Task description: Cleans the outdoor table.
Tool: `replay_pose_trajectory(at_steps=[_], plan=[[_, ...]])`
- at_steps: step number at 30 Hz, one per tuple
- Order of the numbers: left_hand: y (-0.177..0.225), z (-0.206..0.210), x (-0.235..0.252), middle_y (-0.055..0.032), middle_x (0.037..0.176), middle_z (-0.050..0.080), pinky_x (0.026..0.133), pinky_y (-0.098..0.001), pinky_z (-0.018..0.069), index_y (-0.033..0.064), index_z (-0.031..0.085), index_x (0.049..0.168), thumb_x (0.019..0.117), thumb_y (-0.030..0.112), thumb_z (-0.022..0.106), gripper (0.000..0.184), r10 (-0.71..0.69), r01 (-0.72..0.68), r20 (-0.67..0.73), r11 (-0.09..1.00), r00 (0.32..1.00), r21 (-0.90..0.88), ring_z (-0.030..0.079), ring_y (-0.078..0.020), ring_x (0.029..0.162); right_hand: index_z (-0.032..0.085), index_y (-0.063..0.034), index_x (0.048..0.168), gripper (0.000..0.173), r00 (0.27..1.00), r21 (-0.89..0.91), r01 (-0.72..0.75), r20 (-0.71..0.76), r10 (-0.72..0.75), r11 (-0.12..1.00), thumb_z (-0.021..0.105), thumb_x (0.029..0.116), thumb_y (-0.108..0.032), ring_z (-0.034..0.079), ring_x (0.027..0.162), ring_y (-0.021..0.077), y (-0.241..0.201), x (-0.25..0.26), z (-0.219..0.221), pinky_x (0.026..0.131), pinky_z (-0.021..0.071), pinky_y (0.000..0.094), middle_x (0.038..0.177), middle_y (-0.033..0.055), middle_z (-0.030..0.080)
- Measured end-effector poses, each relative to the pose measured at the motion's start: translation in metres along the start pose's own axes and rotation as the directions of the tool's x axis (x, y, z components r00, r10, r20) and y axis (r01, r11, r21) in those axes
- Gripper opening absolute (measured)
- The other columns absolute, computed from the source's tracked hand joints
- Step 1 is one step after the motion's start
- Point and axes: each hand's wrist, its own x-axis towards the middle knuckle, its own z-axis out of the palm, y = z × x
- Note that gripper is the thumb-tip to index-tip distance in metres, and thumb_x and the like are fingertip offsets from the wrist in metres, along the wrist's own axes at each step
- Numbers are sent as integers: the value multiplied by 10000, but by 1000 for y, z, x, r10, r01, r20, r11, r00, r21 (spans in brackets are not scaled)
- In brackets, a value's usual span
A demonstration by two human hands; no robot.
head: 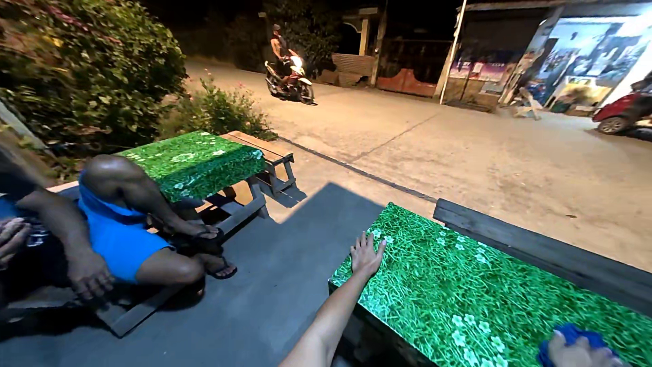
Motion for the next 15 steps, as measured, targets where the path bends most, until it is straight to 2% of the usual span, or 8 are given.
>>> replay_pose_trajectory(at_steps=[1,3,5,7,9,11,13,15], plan=[[1,1,1,-105,1715,213,1221,-601,219,172,338,1615,1041,681,225,775,-2,2,3,1000,1000,9,238,-344,1564,425,87,1511,667,999,11,-21,-35,22,1000,427,1057,-402,241,1524,520,-10,20,13,1259,184,604,1609,377,272],[2,0,3,-103,1718,202,1216,-607,227,180,336,1617,1034,693,223,785,-7,7,13,999,1000,34,235,-345,1565,427,98,1497,645,999,73,-44,-20,46,996,475,1056,-371,216,1514,551,-43,45,28,1231,198,653,1602,405,238],[4,-1,4,-105,1722,188,1217,-619,222,176,327,1622,1028,704,221,801,-15,13,30,998,999,58,223,-355,1569,442,86,1494,633,999,80,-35,42,32,996,490,1054,-367,210,1525,532,-86,54,36,1235,198,640,1614,389,234],[4,1,4,-107,1722,188,1217,-628,218,178,328,1621,1024,712,224,808,-18,16,25,997,1000,75,226,-361,1567,468,61,1490,602,991,90,42,120,-53,995,509,1055,-354,251,1520,509,-136,43,40,1231,233,631,1614,357,277],[3,4,6,-107,1723,185,1217,-639,209,184,322,1624,1019,721,221,816,-11,9,20,996,1000,89,215,-369,1570,514,9,1477,557,962,118,158,204,-179,980,534,1044,-341,326,1496,476,-190,18,46,1206,305,624,1604,306,345],[1,8,8,-100,1720,200,1213,-657,206,189,341,1618,1011,733,235,822,0,0,-3,995,1000,96,224,-375,1566,547,-54,1471,535,903,167,285,284,-323,944,558,1023,-346,361,1492,426,-237,-20,58,1203,339,592,1604,247,384],[1,10,9,-93,1720,205,1213,-665,206,192,358,1611,1009,734,237,819,3,-1,-13,994,1000,107,227,-371,1566,512,-92,1513,553,806,210,425,356,-473,881,535,1029,-359,303,1534,387,-269,-66,75,1242,287,564,1646,207,339],[2,10,9,-108,1719,200,1212,-668,209,188,364,1609,1021,712,230,799,12,-10,-18,993,1000,119,226,-380,1566,472,-103,1547,566,687,270,555,385,-616,787,505,1045,-361,230,1573,348,-281,-114,89,1280,209,535,1678,164,302]])
